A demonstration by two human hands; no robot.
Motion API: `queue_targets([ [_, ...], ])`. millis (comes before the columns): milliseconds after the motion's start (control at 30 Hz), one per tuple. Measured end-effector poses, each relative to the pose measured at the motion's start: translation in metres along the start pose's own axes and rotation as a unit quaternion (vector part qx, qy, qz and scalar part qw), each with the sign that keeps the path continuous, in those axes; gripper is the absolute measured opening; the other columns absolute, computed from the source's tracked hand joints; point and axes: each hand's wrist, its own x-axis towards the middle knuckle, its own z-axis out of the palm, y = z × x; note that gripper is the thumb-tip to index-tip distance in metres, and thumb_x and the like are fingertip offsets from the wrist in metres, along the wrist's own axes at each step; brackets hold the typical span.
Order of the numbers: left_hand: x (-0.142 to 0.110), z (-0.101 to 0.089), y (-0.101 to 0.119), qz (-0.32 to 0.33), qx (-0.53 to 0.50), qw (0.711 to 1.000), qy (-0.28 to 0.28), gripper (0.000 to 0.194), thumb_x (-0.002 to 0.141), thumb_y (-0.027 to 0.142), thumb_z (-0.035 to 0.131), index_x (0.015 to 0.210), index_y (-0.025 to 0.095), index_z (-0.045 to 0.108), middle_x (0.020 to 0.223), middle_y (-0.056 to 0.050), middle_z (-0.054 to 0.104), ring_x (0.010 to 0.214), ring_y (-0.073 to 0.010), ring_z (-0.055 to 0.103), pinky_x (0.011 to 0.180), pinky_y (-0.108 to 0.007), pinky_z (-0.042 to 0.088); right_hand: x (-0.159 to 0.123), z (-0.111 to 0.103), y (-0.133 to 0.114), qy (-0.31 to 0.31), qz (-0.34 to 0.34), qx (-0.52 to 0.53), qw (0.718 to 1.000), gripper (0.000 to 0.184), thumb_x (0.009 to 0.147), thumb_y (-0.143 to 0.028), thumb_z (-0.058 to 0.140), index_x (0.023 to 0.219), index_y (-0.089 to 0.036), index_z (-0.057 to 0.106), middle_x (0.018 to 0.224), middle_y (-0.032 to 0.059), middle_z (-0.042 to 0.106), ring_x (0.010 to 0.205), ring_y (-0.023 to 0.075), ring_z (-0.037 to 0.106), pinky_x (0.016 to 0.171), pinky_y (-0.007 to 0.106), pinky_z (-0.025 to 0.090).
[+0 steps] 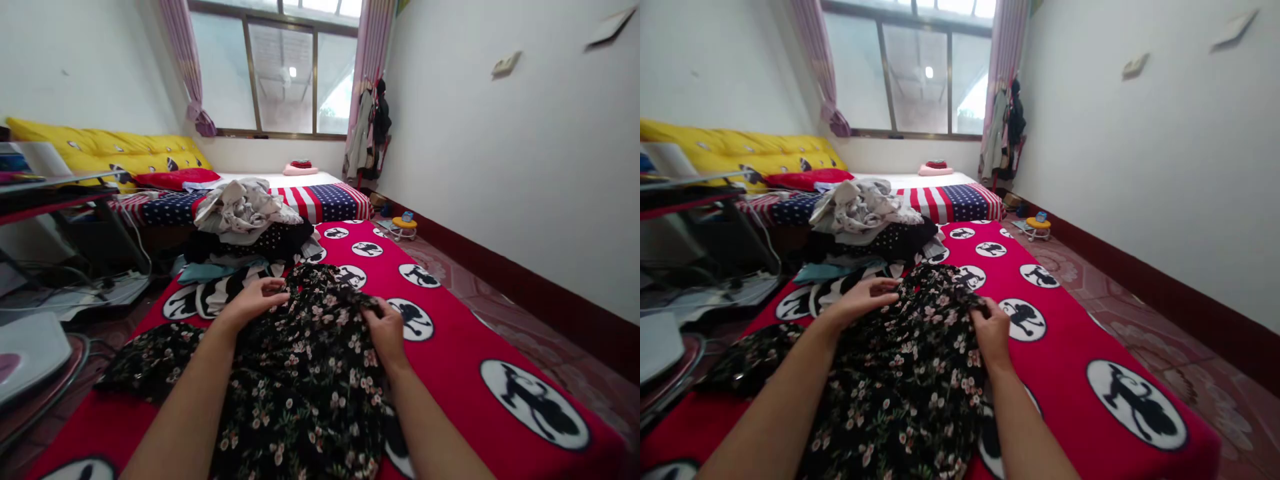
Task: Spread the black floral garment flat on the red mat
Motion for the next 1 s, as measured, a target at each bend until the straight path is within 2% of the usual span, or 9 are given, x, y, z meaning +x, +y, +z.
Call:
queue_targets([
  [100,0.012,0.003,-0.034,-0.039,0.116,0.992,-0.018,0.064,0.051,0.055,0.08,0.102,0.018,0.073,0.108,-0.013,0.073,0.101,-0.0322,0.066,0.086,-0.036,0.051,0.014,-0.021,0.011,0.275,0.076,0.093,0.954,0.032,0.07,-0.042,0.063,0.087,-0.015,0.07,0.086,0.0049,0.072,0.079,0.0203,0.061,0.076,0.032,0.047],
  [167,0.011,0.001,-0.042,-0.033,0.169,0.985,-0.031,0.063,0.054,0.055,0.077,0.106,0.02,0.073,0.1,-0.009,0.075,0.093,-0.0287,0.069,0.08,-0.032,0.052,0.02,-0.031,0.02,0.371,0.134,0.132,0.909,0.033,0.066,-0.042,0.063,0.087,-0.016,0.069,0.089,0.0049,0.072,0.082,0.021,0.061,0.078,0.033,0.048],
  [333,0.004,0.002,-0.031,-0.006,0.255,0.966,0.03,0.033,0.044,0.037,0.08,0.074,0.024,0.076,0.062,0.001,0.069,0.066,-0.024,0.067,0.063,-0.027,0.049,0.021,-0.039,0.03,0.41,0.157,0.14,0.888,0.028,0.063,-0.039,0.063,0.082,-0.019,0.067,0.09,0.005,0.07,0.086,0.0221,0.062,0.085,0.036,0.048],
  [467,0.005,-0.007,-0.026,0.009,0.255,0.937,0.237,0.022,0.072,0.028,0.057,0.086,0.02,0.072,0.087,-0.006,0.071,0.09,-0.027,0.065,0.084,-0.035,0.047,0.021,-0.034,0.034,0.405,0.143,0.15,0.891,0.025,0.065,-0.037,0.061,0.084,-0.02,0.063,0.091,0.0038,0.069,0.087,0.0217,0.063,0.087,0.038,0.05],
  [567,0.007,-0.02,-0.029,0.09,0.181,0.89,0.408,0.033,0.079,0.029,0.054,0.11,0.019,0.064,0.112,-0.01,0.063,0.106,-0.0256,0.06,0.095,-0.038,0.045,0.025,-0.029,0.039,0.379,0.139,0.175,0.898,0.031,0.07,-0.037,0.056,0.096,-0.021,0.059,0.104,0.006,0.067,0.092,0.0209,0.065,0.085,0.038,0.053],
  [633,0.007,-0.023,-0.03,0.134,0.132,0.889,0.418,0.052,0.074,0.031,0.064,0.124,0.02,0.057,0.129,-0.012,0.053,0.117,-0.0262,0.055,0.095,-0.037,0.048,0.027,-0.025,0.042,0.349,0.136,0.189,0.908,0.047,0.07,-0.036,0.057,0.114,-0.021,0.053,0.122,0.0098,0.06,0.104,0.0214,0.063,0.088,0.038,0.053],
  [767,-0.003,-0.015,-0.018,0.129,0.121,0.936,0.303,0.042,0.071,0.03,0.067,0.111,0.021,0.067,0.134,-0.011,0.053,0.122,-0.0295,0.052,0.092,-0.038,0.051,0.021,-0.017,0.032,0.292,0.088,0.141,0.942,0.074,0.069,-0.034,0.067,0.136,-0.02,0.037,0.148,0.0145,0.036,0.133,0.0235,0.043,0.106,0.038,0.039],
  [900,-0.027,-0.003,0.003,0.116,0.026,0.981,0.152,0.031,0.078,0.042,0.063,0.093,0.017,0.073,0.092,-0.008,0.074,0.089,-0.0246,0.068,0.082,-0.036,0.054,-0.001,-0.008,0.003,0.157,-0.063,0.025,0.985,0.039,0.085,-0.036,0.056,0.121,-0.018,0.055,0.129,0.0113,0.056,0.121,0.0229,0.051,0.1,0.039,0.043],
  [1000,-0.045,-0.006,0.006,0.1,0.014,0.986,0.135,0.034,0.075,0.045,0.066,0.091,0.016,0.074,0.084,-0.007,0.075,0.081,-0.0238,0.07,0.078,-0.034,0.054,-0.024,-0.001,-0.022,-0.063,-0.186,-0.009,0.981,0.02,0.091,-0.033,0.05,0.089,-0.021,0.066,0.092,0.0053,0.067,0.092,0.0194,0.062,0.087,0.035,0.047],
])
